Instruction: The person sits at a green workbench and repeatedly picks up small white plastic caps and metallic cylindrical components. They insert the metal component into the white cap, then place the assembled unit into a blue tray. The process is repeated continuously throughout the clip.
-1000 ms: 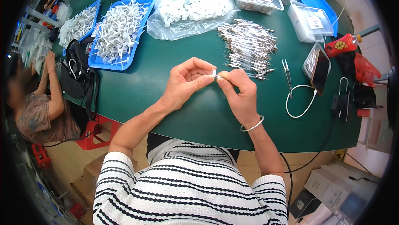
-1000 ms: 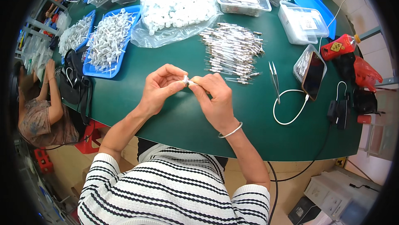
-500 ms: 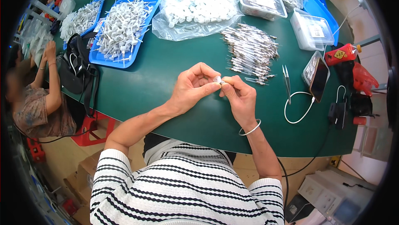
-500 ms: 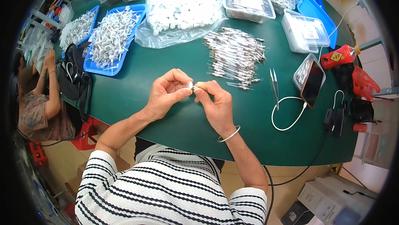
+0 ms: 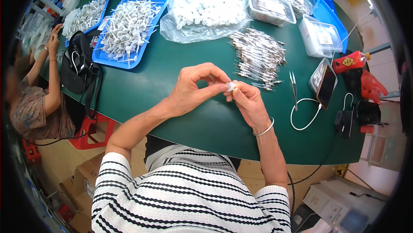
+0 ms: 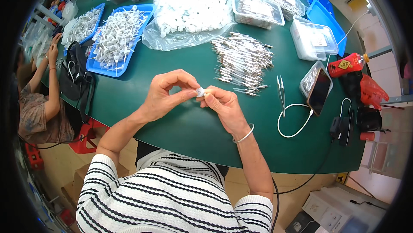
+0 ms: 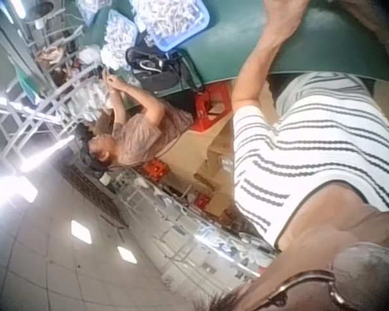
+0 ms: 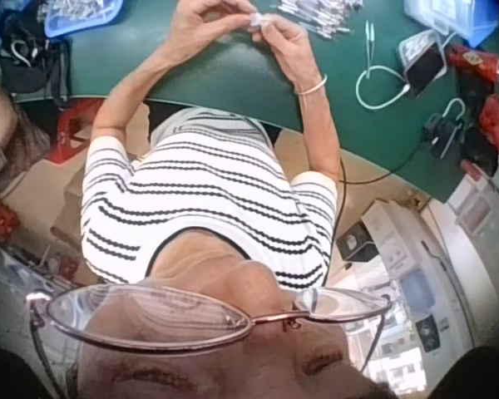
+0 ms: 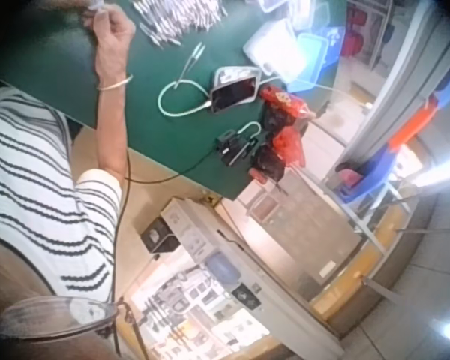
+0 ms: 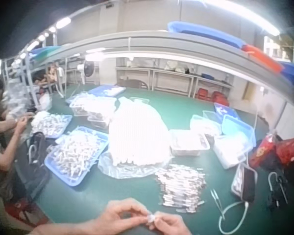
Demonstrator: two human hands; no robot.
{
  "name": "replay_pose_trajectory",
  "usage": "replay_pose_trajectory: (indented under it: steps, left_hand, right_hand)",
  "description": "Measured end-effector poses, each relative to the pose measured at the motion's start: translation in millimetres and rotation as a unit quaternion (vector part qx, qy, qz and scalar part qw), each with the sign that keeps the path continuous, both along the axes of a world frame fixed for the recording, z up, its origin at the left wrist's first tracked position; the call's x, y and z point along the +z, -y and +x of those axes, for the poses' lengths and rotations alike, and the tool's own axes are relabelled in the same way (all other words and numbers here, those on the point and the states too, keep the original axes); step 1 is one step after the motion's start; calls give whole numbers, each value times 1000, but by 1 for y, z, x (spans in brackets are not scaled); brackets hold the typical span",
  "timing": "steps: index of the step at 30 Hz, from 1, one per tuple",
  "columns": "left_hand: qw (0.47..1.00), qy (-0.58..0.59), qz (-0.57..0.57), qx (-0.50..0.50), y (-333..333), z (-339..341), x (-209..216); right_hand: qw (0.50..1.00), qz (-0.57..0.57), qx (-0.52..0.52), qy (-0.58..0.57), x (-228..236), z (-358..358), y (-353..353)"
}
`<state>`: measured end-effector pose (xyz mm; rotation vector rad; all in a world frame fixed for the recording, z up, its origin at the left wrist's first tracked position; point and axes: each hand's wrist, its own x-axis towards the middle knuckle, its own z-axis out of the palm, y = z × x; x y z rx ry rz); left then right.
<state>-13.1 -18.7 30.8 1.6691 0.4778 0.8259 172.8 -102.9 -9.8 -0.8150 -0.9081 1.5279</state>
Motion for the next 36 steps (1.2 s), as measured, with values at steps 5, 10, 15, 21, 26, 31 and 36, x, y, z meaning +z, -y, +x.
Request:
replay_pose_trajectory:
  steps: [5, 10, 15, 21, 26, 31, 36]
  left_hand:
    - [989, -52, 141, -6, -10, 0, 14]
    - [967, -94, 233, -42, -22, 5, 28]
    - [969, -174, 58, -164, -34, 10, 47]
    - [939, -168, -135, -267, -43, 3, 35]
    - [965, -143, -167, -144, -51, -25, 48]
    - [945, -179, 166, 216, -110, -98, 48]
    - [753, -311, 424, 396, -160, -150, 35]
  right_hand:
    - [1000, 4, 16, 19, 1, 2, 0]
    - [999, -5, 31, 22, 2, 5, 0]
    - [998, -9, 58, 28, 5, 6, 4]
    - [988, 10, 86, 125, 15, 9, 4]
    - [872, 40, -208, 440, 38, 58, 13]
    - [660, 127, -280, 686, 26, 106, 17]
    - [612, 151, -242, 737, 13, 105, 13]
